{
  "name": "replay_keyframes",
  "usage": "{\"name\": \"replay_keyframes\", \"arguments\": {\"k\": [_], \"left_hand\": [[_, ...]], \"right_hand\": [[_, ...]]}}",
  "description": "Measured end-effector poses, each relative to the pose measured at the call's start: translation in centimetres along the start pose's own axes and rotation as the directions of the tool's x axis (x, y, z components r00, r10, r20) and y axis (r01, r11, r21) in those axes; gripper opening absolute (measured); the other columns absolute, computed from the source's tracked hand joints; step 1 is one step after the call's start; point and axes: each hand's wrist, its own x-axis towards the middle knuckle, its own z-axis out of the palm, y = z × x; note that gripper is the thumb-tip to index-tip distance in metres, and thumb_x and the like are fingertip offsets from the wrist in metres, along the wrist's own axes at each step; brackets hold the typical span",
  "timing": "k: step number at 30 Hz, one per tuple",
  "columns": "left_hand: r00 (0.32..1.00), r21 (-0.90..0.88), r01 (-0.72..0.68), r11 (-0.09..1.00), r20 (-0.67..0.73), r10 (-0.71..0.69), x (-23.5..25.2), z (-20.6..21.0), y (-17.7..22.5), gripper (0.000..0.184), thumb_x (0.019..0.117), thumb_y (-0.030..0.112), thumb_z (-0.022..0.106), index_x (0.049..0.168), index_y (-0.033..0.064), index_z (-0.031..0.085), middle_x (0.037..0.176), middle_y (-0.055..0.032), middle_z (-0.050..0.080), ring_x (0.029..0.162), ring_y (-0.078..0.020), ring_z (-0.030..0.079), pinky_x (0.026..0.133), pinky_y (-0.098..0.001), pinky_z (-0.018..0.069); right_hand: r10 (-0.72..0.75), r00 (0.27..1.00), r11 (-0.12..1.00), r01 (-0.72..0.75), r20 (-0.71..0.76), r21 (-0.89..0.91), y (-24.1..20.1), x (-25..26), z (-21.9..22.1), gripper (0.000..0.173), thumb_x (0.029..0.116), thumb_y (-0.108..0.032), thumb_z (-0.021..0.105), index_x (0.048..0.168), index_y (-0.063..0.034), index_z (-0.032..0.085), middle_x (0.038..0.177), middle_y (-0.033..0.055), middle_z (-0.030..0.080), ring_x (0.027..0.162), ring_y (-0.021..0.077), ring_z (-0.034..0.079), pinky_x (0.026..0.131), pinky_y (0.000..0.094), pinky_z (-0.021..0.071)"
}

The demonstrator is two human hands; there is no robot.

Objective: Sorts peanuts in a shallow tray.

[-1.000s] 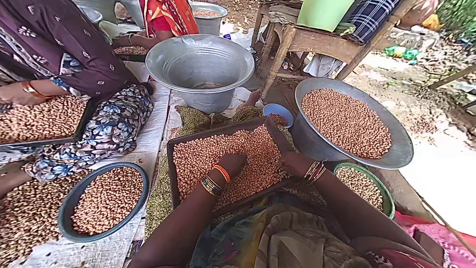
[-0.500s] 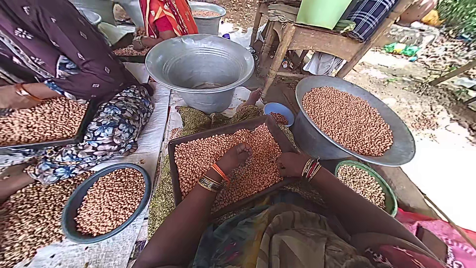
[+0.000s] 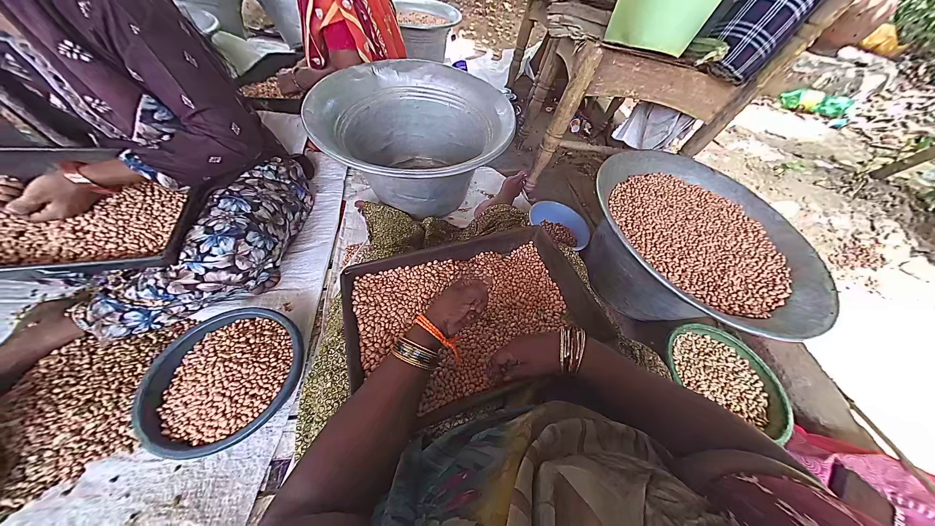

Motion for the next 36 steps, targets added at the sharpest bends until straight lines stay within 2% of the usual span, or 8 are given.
{"name": "replay_keyframes", "arguments": {"k": [6,9,11,15,22,30,34,36], "left_hand": [[0.998,0.203,0.013,0.979,-0.057,-0.001,0.0,0.9,0.2,0.024,0.1095,0.013,0.047,0.090,0.0058,0.060,0.060,0.0059,0.048,0.046,-0.0001,0.039,0.043,-0.0143,0.0316],[0.971,0.085,-0.229,0.970,-0.057,0.234,-0.2,2.3,-0.3,0.024,0.1083,0.011,0.047,0.085,0.0103,0.054,0.057,0.0080,0.044,0.046,0.0001,0.038,0.046,-0.0153,0.0330],[0.907,0.083,-0.417,0.905,-0.029,0.420,-0.6,3.7,-0.6,0.023,0.1060,0.012,0.048,0.084,0.0148,0.054,0.059,0.0114,0.045,0.050,0.0017,0.041,0.050,-0.0160,0.0363],[0.728,0.339,-0.683,0.647,0.251,0.638,-1.2,5.2,-1.4,0.027,0.1054,0.021,0.056,0.084,0.0047,0.060,0.077,0.0052,0.054,0.071,0.0011,0.052,0.068,-0.0179,0.0458],[0.492,0.347,-0.871,0.349,0.609,0.622,-1.2,5.7,-2.0,0.044,0.1067,0.044,0.053,0.091,0.0076,0.073,0.098,-0.0050,0.071,0.105,-0.0117,0.061,0.104,-0.0339,0.0418],[0.857,0.950,-0.275,0.147,0.173,0.485,-1.3,-0.1,2.0,0.024,0.0995,0.019,0.067,0.110,-0.0020,0.072,0.117,-0.0252,0.068,0.118,-0.0451,0.062,0.103,-0.0644,0.0471],[0.886,0.960,0.226,0.165,-0.273,0.375,-2.3,-4.3,4.6,0.032,0.1023,0.022,0.066,0.119,-0.0046,0.069,0.124,-0.0342,0.064,0.121,-0.0550,0.058,0.102,-0.0739,0.0422],[0.842,0.904,0.393,0.167,-0.427,0.329,-2.8,-6.2,5.3,0.041,0.1037,0.030,0.064,0.114,-0.0098,0.067,0.122,-0.0406,0.060,0.118,-0.0601,0.058,0.097,-0.0774,0.0431]], "right_hand": [[0.577,0.722,0.786,-0.618,-0.383,0.021,2.0,-2.3,-2.9,0.037,0.1067,-0.012,0.050,0.143,-0.0048,0.054,0.128,0.0277,0.065,0.119,0.0456,0.064,0.101,0.0645,0.0483],[0.555,0.623,0.795,-0.202,-0.552,0.572,1.5,-2.2,-1.9,0.024,0.1094,-0.014,0.047,0.128,-0.0029,0.057,0.089,0.0040,0.060,0.069,0.0101,0.057,0.064,0.0247,0.0483],[0.594,0.690,0.364,0.229,-0.414,0.903,-0.4,-1.0,-0.2,0.027,0.1133,-0.021,0.037,0.119,-0.0065,0.058,0.076,-0.0024,0.059,0.056,0.0049,0.052,0.051,0.0195,0.0435],[0.439,0.813,-0.123,0.477,-0.383,0.870,-1.9,0.6,2.6,0.048,0.1128,-0.043,0.024,0.095,-0.0144,0.059,0.072,0.0004,0.063,0.055,0.0073,0.055,0.050,0.0224,0.0474],[0.364,0.797,-0.201,0.573,-0.482,0.795,-0.8,-1.5,3.5,0.027,0.1113,-0.023,0.040,0.102,-0.0140,0.063,0.081,0.0016,0.068,0.068,0.0075,0.065,0.064,0.0227,0.0565],[0.559,0.739,0.466,0.097,-0.377,0.880,3.7,-17.6,3.3,0.028,0.1095,-0.020,0.040,0.092,-0.0131,0.060,0.071,-0.0073,0.060,0.054,-0.0018,0.052,0.049,0.0127,0.0415],[0.895,0.307,0.417,-0.321,-0.323,0.850,6.7,-24.9,5.7,0.027,0.1096,-0.018,0.044,0.091,-0.0068,0.060,0.065,-0.0038,0.053,0.048,0.0030,0.044,0.046,0.0188,0.0377],[0.943,0.135,0.312,-0.676,-0.304,0.668,8.6,-27.3,6.7,0.031,0.1096,-0.020,0.048,0.110,0.0050,0.067,0.091,0.0160,0.064,0.075,0.0227,0.059,0.072,0.0396,0.0497]]}}
